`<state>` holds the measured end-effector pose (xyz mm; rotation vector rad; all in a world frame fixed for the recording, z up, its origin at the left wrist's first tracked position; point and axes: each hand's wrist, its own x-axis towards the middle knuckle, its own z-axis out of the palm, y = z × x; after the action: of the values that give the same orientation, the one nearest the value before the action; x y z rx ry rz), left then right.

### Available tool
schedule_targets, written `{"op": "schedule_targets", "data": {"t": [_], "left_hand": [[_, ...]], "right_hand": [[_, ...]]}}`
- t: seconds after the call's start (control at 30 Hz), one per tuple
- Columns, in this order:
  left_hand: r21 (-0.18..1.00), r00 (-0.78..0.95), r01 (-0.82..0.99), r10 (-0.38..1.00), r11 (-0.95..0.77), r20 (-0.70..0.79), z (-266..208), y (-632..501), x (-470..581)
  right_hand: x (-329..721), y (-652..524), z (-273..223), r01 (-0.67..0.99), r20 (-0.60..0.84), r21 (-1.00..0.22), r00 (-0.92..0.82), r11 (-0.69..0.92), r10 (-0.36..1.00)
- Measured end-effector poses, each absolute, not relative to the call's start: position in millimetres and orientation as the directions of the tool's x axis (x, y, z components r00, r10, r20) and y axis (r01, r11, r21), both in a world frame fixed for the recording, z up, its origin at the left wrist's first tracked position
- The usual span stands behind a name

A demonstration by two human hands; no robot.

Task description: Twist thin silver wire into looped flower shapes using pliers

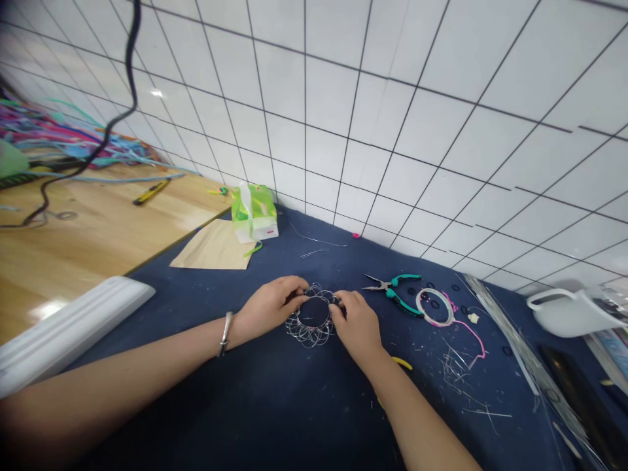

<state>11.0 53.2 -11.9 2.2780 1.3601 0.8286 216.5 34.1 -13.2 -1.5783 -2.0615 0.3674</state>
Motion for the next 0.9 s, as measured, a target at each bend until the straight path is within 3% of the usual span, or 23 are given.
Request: {"op": "schedule_targets", "data": {"t": [0.3, 0.5, 0.73, 0.9], "left_hand": [[0.621, 0.346, 0.617, 0.875, -0.483, 0.338, -10, 57, 11], [0.779, 0.308, 0.477, 0.908, -0.407, 0.285, -6, 58, 11], [0.988, 0.322, 0.079, 0.942, -0.131, 0.099, 10, 51, 10], [0.936, 0.306, -0.326, 0.951, 0.134, -0.029, 14, 47, 10]], "right_hand": [[216, 37, -8, 0.786, 0.264, -0.549, -0.16, 0.284, 0.951], [216, 36, 1, 0.716, 0.222, -0.66, -0.104, 0.228, 0.969], [216, 30, 11, 0.518, 0.019, -0.855, -0.027, 0.03, 0.999], [214, 26, 18, 0.309, 0.026, -0.951, 0.081, -0.001, 0.996]]}}
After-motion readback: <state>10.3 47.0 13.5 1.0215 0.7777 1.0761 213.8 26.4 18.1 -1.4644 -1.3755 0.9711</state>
